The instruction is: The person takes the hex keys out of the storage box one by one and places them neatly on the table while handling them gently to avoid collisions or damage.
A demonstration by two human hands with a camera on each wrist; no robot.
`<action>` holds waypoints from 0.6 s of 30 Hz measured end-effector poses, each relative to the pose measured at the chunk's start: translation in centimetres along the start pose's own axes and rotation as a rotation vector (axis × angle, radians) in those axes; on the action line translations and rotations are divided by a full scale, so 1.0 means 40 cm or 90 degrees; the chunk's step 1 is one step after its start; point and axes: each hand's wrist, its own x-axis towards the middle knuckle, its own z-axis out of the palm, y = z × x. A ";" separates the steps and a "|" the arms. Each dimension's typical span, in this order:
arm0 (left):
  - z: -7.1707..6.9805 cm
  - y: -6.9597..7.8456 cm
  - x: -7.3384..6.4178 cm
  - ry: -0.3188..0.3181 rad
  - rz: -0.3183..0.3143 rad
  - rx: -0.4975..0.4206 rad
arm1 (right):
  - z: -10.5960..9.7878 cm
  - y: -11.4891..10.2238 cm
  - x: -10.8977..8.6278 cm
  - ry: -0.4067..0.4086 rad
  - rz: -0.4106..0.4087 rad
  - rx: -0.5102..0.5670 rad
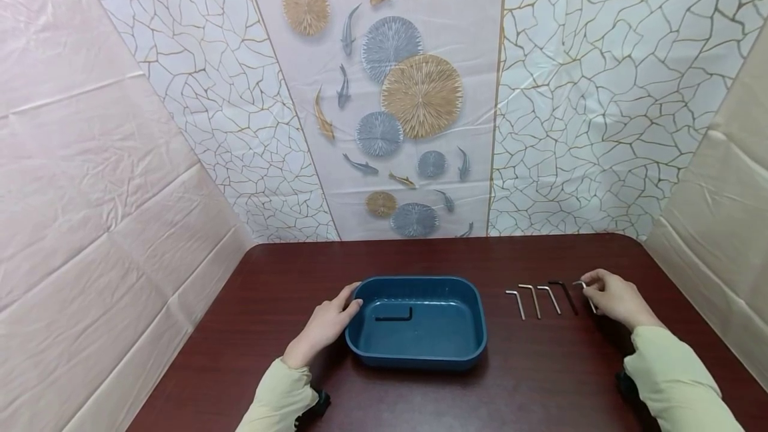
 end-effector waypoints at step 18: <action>-0.002 -0.003 0.000 -0.003 0.019 0.006 | 0.006 0.002 0.020 0.009 0.001 -0.059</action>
